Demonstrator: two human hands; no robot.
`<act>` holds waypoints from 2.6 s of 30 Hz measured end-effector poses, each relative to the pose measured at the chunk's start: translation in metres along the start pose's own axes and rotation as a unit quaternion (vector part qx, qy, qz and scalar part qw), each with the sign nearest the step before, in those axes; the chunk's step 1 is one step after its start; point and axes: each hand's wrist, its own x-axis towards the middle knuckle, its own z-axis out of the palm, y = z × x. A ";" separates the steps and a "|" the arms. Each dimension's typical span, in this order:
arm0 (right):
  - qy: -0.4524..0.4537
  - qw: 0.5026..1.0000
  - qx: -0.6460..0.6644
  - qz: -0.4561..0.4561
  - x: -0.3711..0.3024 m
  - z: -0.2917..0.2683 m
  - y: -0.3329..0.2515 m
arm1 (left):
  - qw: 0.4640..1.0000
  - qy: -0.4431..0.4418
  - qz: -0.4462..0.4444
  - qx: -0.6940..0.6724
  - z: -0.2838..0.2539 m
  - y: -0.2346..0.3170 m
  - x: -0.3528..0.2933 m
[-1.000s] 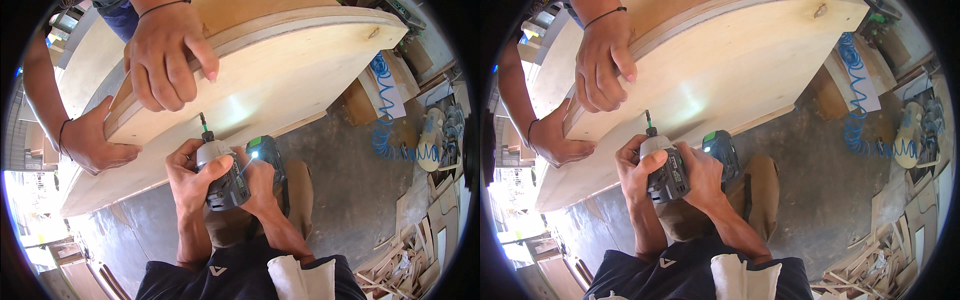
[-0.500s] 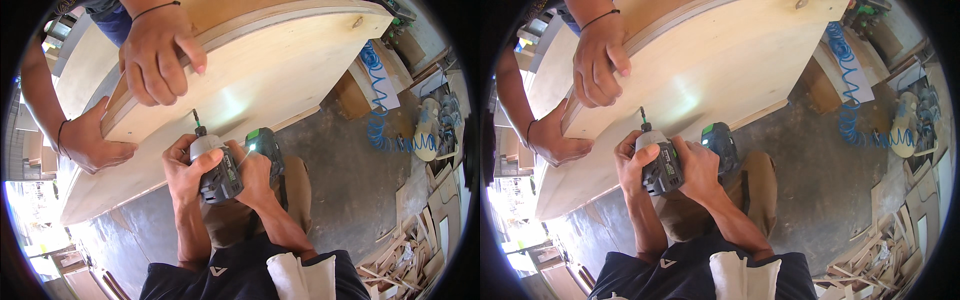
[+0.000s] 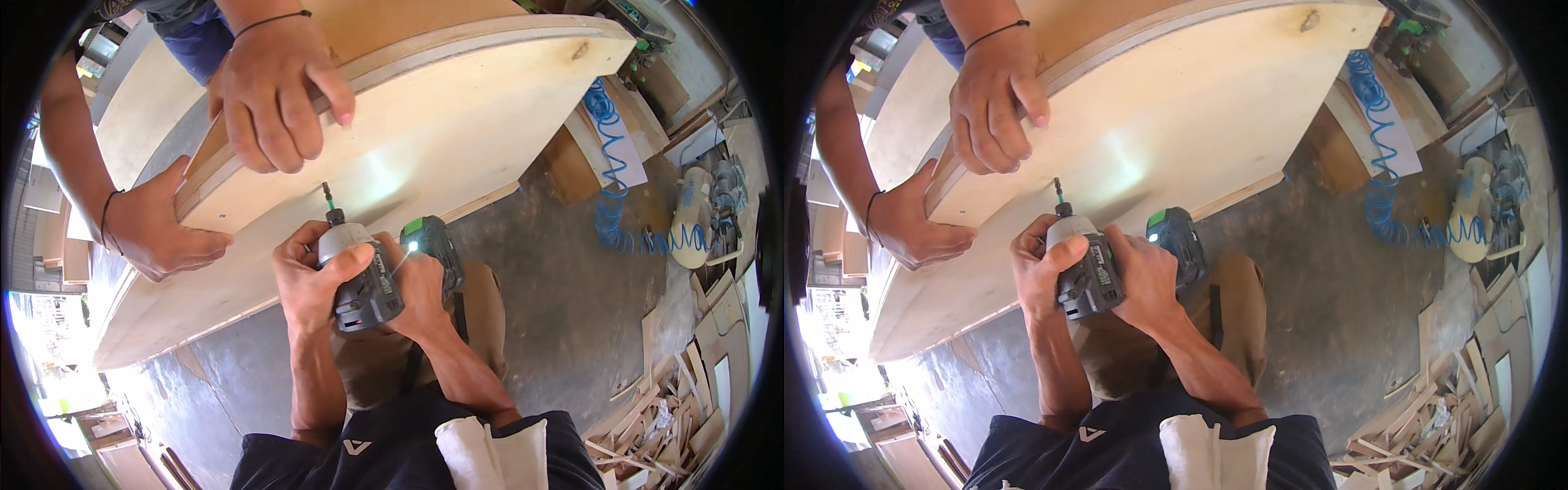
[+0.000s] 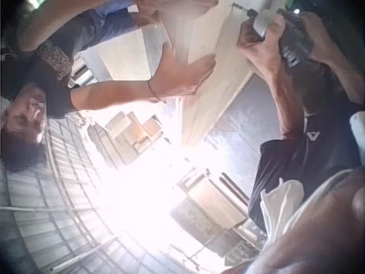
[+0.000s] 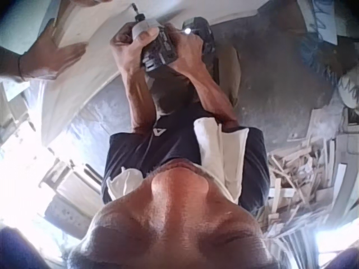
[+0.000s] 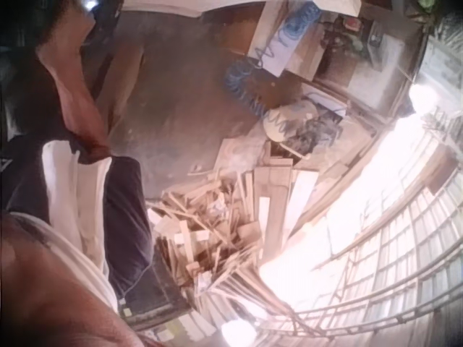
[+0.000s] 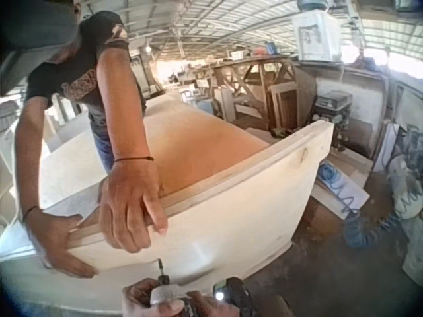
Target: The person kneels on the floor and uses a cordless drill to drive screws into a large, curved wooden panel. Another person assists by holding the panel steady and handing over a small wooden strip, which the recorder then aligns and secures to the edge of the panel.
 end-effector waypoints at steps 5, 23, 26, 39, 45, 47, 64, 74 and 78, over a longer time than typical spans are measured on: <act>-0.018 1.000 -0.009 -0.012 -0.001 -0.007 0.006 | 1.000 0.002 -0.008 0.021 0.001 0.002 -0.004; -0.066 0.987 -0.116 -0.084 -0.056 -0.022 0.105 | 0.849 0.231 -0.212 -0.426 0.003 -0.130 0.002; -0.075 0.985 -0.134 -0.079 -0.057 -0.002 0.144 | 0.776 0.395 -0.275 -0.407 0.006 -0.204 0.037; -0.126 0.957 -0.220 -0.139 -0.091 0.063 0.291 | 0.893 0.216 -0.246 -0.309 -0.030 -0.388 0.072; -0.155 0.953 -0.237 -0.109 -0.112 0.066 0.311 | 0.903 0.157 -0.264 -0.301 -0.027 -0.426 0.074; -0.141 0.960 -0.210 -0.122 -0.112 0.072 0.312 | 0.909 0.154 -0.272 -0.276 -0.030 -0.431 0.075; -0.103 0.956 -0.249 -0.116 -0.109 0.083 0.320 | 0.915 0.158 -0.241 -0.281 -0.019 -0.429 0.080; -0.069 0.953 -0.275 -0.106 -0.108 0.083 0.315 | 0.953 0.074 -0.209 -0.205 -0.013 -0.424 0.085; -0.068 0.953 -0.281 -0.089 -0.108 0.083 0.314 | 0.965 0.032 -0.191 -0.176 -0.012 -0.416 0.081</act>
